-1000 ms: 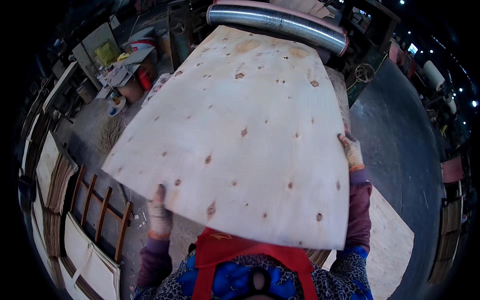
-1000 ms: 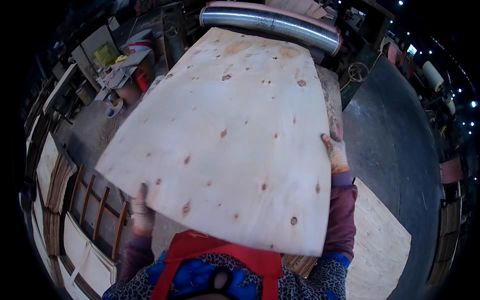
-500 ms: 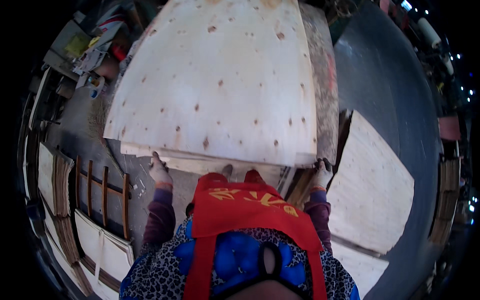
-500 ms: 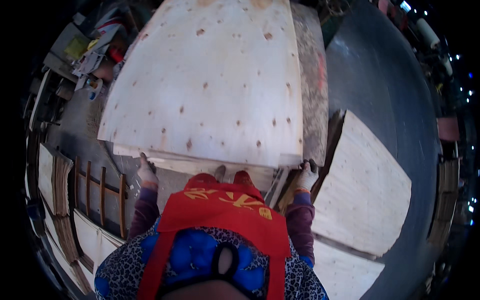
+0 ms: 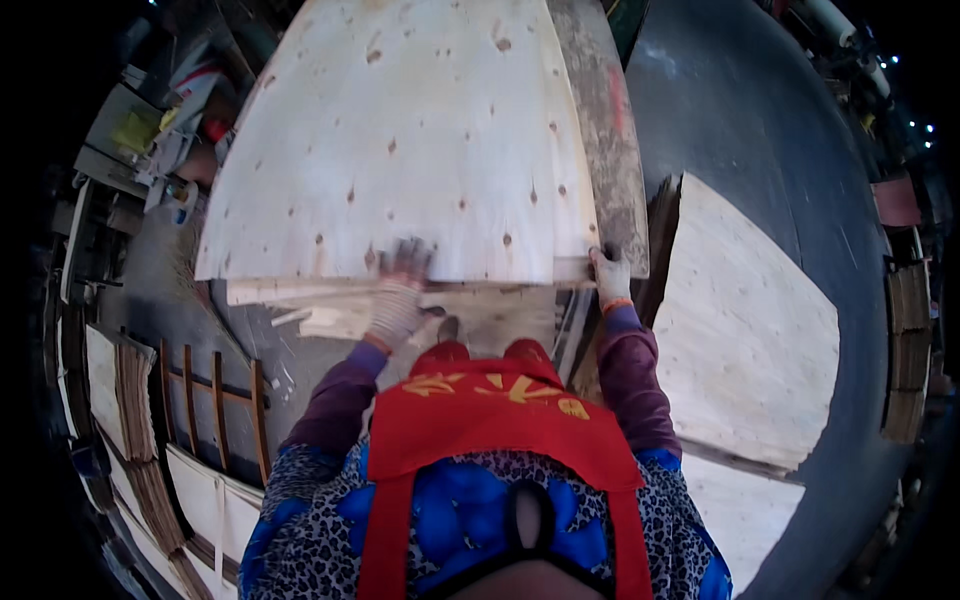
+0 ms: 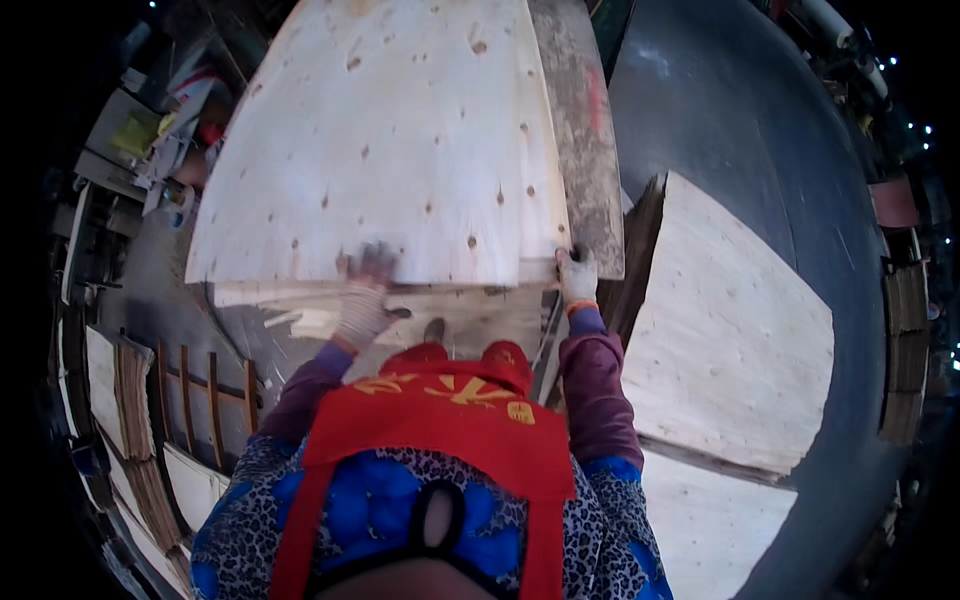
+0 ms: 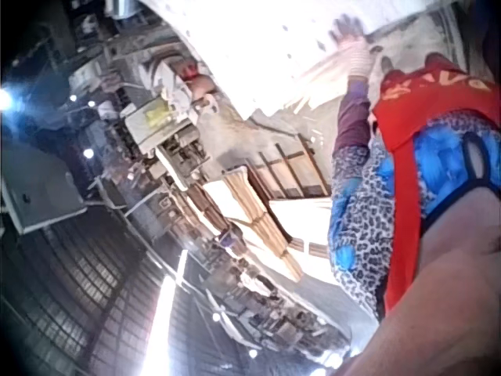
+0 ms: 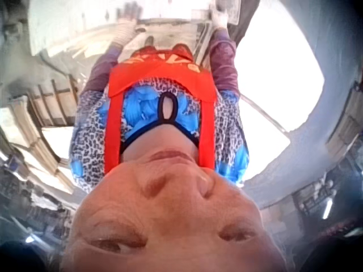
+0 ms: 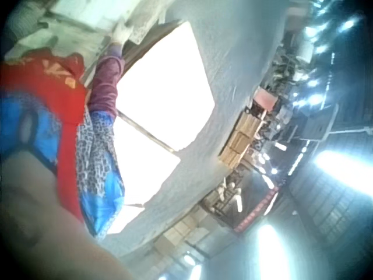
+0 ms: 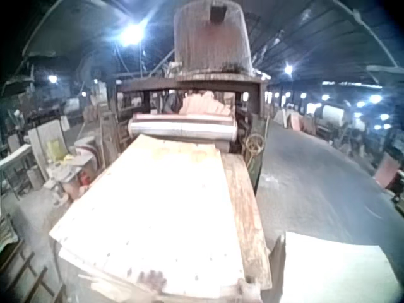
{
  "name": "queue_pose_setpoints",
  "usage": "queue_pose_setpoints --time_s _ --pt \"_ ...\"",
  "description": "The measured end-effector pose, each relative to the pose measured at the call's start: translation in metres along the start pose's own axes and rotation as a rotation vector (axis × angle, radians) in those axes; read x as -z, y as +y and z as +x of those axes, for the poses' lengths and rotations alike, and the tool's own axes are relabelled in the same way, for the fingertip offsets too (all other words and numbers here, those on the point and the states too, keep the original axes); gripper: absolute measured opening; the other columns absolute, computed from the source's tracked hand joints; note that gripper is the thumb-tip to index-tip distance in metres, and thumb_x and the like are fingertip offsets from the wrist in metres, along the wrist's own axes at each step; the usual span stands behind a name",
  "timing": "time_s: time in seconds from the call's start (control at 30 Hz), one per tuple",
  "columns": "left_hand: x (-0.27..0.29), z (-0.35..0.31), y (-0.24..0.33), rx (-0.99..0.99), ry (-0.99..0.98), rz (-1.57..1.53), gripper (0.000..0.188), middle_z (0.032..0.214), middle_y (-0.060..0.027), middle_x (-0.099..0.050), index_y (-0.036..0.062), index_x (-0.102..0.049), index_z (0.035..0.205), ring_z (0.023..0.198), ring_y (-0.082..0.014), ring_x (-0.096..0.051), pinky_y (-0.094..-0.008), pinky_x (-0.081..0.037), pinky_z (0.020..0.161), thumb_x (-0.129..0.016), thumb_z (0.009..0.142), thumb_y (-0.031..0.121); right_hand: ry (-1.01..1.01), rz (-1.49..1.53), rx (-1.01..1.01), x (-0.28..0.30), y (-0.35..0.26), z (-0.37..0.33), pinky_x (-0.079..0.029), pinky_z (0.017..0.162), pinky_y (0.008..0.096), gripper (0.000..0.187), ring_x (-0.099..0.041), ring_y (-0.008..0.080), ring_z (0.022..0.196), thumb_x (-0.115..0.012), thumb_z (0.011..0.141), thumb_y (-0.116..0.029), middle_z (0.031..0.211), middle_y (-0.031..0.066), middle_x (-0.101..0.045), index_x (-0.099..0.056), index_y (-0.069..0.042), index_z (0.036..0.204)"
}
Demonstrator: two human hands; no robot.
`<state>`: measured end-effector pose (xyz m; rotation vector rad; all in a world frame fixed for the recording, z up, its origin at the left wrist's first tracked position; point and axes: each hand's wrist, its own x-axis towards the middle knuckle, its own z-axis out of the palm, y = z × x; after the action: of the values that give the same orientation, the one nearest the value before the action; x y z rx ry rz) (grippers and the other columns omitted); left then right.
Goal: The person feeds wood veneer sheets into a roller machine by hand, stacking and aligning multiple layers.
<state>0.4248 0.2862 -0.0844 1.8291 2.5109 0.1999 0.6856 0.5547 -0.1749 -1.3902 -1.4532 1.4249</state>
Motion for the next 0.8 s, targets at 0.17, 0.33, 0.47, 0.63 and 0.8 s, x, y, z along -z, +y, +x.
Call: queue_pose_setpoints --time_s 0.17,0.33,0.47,0.63,0.8 --pt "-0.001 0.052 0.01 -0.181 -0.022 0.051 0.078 0.139 -0.0145 -0.028 0.0077 -0.036 0.13 0.128 -0.031 -0.025 -0.054 -0.018 0.103 -0.07 0.063 0.029 -0.106 0.048 -0.151 -0.001 -0.048 -0.002 -0.038 0.039 0.0275 0.017 -0.048 0.0115 0.045 -0.065 0.075 -0.018 0.06 0.0029 -0.055 -0.061 -0.001 0.077" --pt "0.031 0.06 0.011 -0.2 0.281 -0.147 0.072 0.134 -0.0167 -0.036 0.0038 -0.038 0.127 0.122 -0.032 -0.036 -0.0446 -0.03 0.1 -0.066 0.063 0.017 -0.224 0.19 -0.08 -0.007 -0.12 -0.034 -0.036 0.038 0.0259 0.017 -0.047 0.0105 0.045 -0.062 0.075 -0.018 0.058 0.0034 -0.052 -0.058 -0.002 0.072" --pt "0.079 0.054 0.028 -0.265 0.415 -0.431 0.066 0.128 -0.0215 -0.041 -0.001 -0.037 0.126 0.116 -0.0359 -0.043 -0.0405 -0.036 0.096 -0.059 0.075 0.034 -0.371 -0.232 0.634 -0.038 -0.173 -0.1 -0.041 0.048 0.031 0.007 -0.051 0.0163 0.051 -0.058 0.072 -0.012 0.061 0.0054 -0.054 -0.056 -0.005 0.074" --pt "0.097 0.04 0.022 -0.325 0.441 -0.383 0.08 0.127 -0.0247 -0.041 -0.005 -0.033 0.128 0.114 -0.0369 -0.045 -0.0404 -0.035 0.097 -0.043 0.081 0.059 -0.233 -0.435 1.096 -0.082 -0.193 -0.138 -0.04 0.053 0.0387 0.012 -0.054 0.0227 0.066 -0.055 0.071 -0.015 0.067 0.0046 -0.054 -0.058 -0.013 0.082" --pt "0.088 0.019 -0.021 0.019 0.527 -0.63 0.05 0.117 -0.0148 -0.052 -0.0032 -0.042 0.124 0.103 -0.022 -0.053 -0.0302 -0.042 0.088 -0.058 0.079 0.011 -0.24 -0.362 1.29 -0.104 -0.26 -0.153 -0.044 0.051 0.0397 0.015 -0.056 0.0256 0.057 -0.059 0.07 -0.021 0.064 0.0073 -0.054 -0.059 -0.011 0.081"
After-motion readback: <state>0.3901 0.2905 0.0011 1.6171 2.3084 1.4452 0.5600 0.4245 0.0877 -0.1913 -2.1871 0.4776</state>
